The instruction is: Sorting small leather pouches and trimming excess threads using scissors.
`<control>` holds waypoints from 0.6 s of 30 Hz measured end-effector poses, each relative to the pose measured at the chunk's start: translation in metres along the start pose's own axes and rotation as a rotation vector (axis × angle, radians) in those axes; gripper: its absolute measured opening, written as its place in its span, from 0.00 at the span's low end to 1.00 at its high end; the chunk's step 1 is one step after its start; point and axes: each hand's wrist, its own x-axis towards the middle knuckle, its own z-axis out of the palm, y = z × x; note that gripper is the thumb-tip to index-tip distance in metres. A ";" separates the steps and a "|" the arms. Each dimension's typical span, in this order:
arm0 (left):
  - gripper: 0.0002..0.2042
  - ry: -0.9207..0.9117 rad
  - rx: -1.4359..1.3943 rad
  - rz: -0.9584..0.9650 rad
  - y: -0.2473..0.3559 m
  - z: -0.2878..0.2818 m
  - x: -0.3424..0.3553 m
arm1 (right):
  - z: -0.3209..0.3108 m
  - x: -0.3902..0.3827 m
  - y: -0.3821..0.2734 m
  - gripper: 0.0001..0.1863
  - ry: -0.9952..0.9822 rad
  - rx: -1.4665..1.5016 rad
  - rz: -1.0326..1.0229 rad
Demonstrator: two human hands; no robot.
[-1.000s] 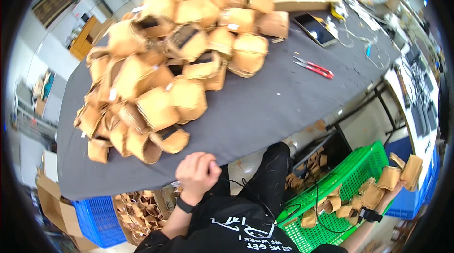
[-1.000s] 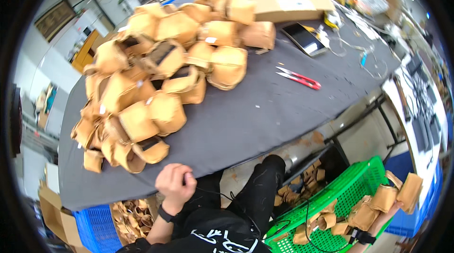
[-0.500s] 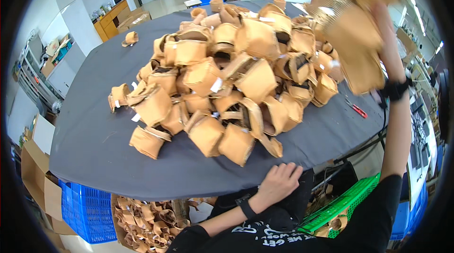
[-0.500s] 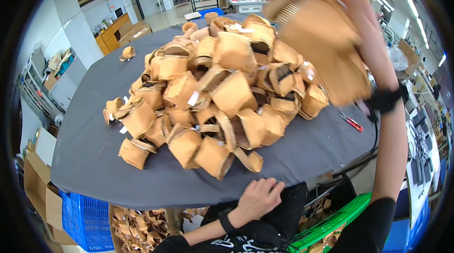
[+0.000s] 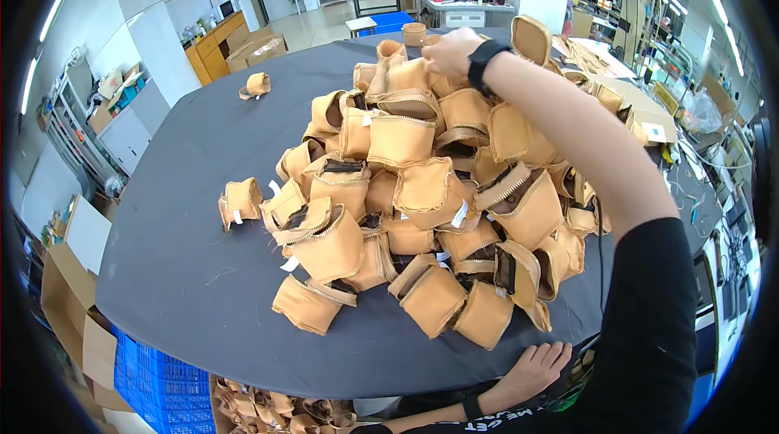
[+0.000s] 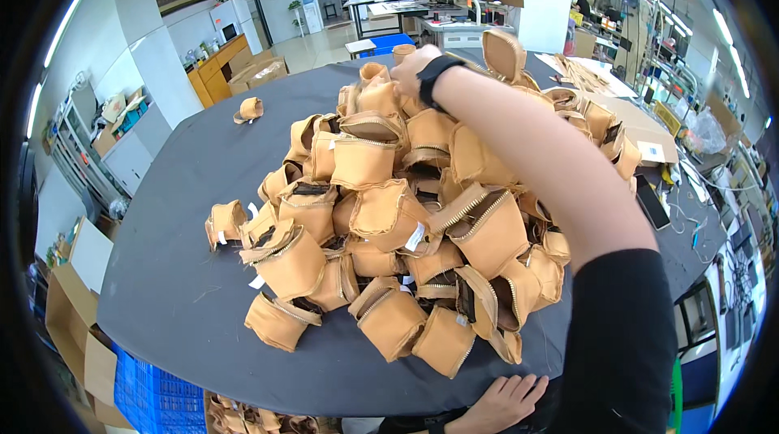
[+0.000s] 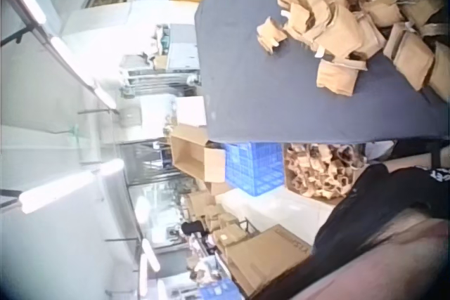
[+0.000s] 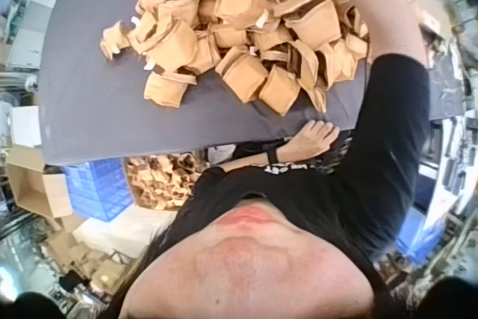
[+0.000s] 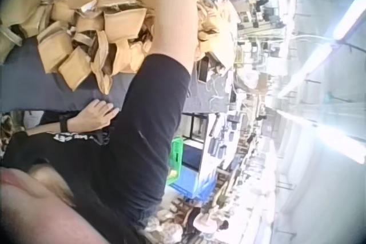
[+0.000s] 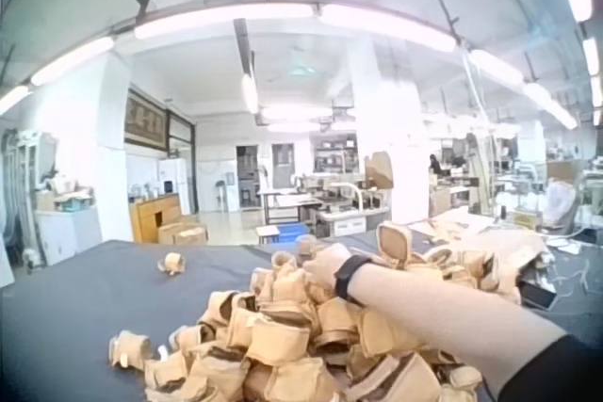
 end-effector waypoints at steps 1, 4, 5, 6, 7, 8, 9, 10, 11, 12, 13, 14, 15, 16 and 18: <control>0.19 -0.009 -0.007 0.005 -0.001 0.000 0.001 | 0.009 0.007 -0.002 0.21 0.015 0.069 0.033; 0.19 -0.024 0.014 -0.001 -0.002 -0.002 0.002 | -0.002 0.009 0.001 0.22 -0.096 0.280 0.038; 0.19 -0.041 0.049 0.003 -0.001 -0.003 0.002 | -0.006 0.003 0.000 0.22 -0.099 0.368 0.034; 0.19 -0.056 0.028 0.029 0.002 -0.005 0.001 | 0.000 0.004 0.017 0.24 -0.079 0.401 0.022; 0.19 -0.065 0.017 0.037 0.001 -0.007 0.002 | 0.006 0.012 0.034 0.26 -0.063 0.466 -0.076; 0.19 -0.074 0.016 0.033 0.000 -0.008 0.003 | 0.009 0.016 0.045 0.32 0.025 0.621 -0.163; 0.19 -0.088 0.017 0.029 -0.002 -0.006 0.003 | -0.021 -0.003 0.037 0.26 0.097 0.616 -0.223; 0.20 -0.070 0.049 -0.007 -0.004 -0.002 0.001 | -0.049 -0.028 0.028 0.25 0.156 0.612 -0.180; 0.21 -0.057 0.058 -0.013 -0.001 0.002 -0.001 | -0.065 -0.055 0.034 0.25 0.211 0.637 -0.187; 0.19 -0.049 0.086 -0.023 -0.002 0.004 0.000 | -0.082 -0.080 0.042 0.25 0.224 0.649 -0.249; 0.18 -0.034 0.108 -0.037 -0.002 0.002 0.003 | -0.105 -0.126 0.036 0.24 0.251 0.738 -0.178; 0.16 -0.058 0.090 0.020 0.005 0.002 0.010 | -0.127 -0.204 0.044 0.26 0.293 0.519 -0.164; 0.16 0.003 0.126 0.015 0.005 0.007 0.013 | -0.141 -0.261 0.048 0.28 0.330 0.333 -0.208; 0.15 0.001 0.078 -0.027 0.003 0.009 0.015 | -0.150 -0.300 0.053 0.29 0.224 0.385 -0.130; 0.14 0.006 0.105 -0.090 0.000 0.011 0.013 | -0.134 -0.372 0.059 0.29 0.040 0.463 0.027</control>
